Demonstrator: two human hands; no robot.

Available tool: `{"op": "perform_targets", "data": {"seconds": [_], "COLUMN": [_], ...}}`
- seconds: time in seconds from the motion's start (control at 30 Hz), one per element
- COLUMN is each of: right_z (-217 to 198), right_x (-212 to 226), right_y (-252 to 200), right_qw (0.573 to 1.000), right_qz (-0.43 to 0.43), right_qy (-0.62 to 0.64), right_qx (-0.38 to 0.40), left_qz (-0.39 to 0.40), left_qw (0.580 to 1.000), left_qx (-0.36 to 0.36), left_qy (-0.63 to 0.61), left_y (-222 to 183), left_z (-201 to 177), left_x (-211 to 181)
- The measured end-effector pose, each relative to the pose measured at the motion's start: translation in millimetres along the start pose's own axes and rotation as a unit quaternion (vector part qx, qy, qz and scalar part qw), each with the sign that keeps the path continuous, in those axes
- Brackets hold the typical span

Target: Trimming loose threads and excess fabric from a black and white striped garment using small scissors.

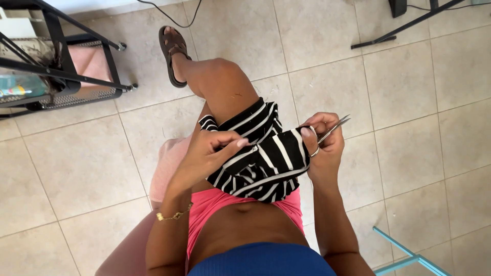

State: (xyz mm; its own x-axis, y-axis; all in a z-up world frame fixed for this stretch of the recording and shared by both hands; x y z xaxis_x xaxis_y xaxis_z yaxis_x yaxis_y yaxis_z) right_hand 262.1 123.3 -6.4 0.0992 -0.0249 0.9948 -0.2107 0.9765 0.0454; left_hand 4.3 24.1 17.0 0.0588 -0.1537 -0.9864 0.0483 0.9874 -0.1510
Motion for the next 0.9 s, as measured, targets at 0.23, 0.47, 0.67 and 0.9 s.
{"op": "perform_targets", "data": {"seconds": [0.23,0.47,0.67,0.9], "right_z": [-12,77,107,110], "right_x": [19,60,52,50], "right_y": [-18,-118,-140,-159], "right_qw": [0.996,0.777,0.741,0.618], "right_qz": [-0.069,-0.069,0.087,0.311], "right_qy": [-0.048,-0.038,0.116,0.255], "right_qx": [-0.022,0.624,0.656,0.675], "left_qz": [0.071,0.158,0.109,0.084], "left_qw": [0.99,0.935,0.9,0.934], "left_qx": [0.002,-0.133,-0.211,-0.159], "left_qy": [0.121,0.287,0.365,0.308], "left_y": [-7,-23,-58,-80], "left_z": [-10,-10,-31,-42], "left_x": [-20,5,43,42]}}
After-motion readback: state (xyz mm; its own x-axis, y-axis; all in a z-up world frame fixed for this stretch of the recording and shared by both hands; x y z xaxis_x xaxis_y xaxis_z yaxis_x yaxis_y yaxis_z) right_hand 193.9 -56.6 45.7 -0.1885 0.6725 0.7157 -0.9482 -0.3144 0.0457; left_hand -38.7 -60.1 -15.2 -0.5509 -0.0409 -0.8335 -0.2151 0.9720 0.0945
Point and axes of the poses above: each hand's wrist, its own y-axis towards the middle knuckle, its own z-axis out of the palm, x = y × z, the point moved 3 cm from there along y, towards the middle knuckle, and after that the axes turned 4 degrees about y, right-handed, at the moved point
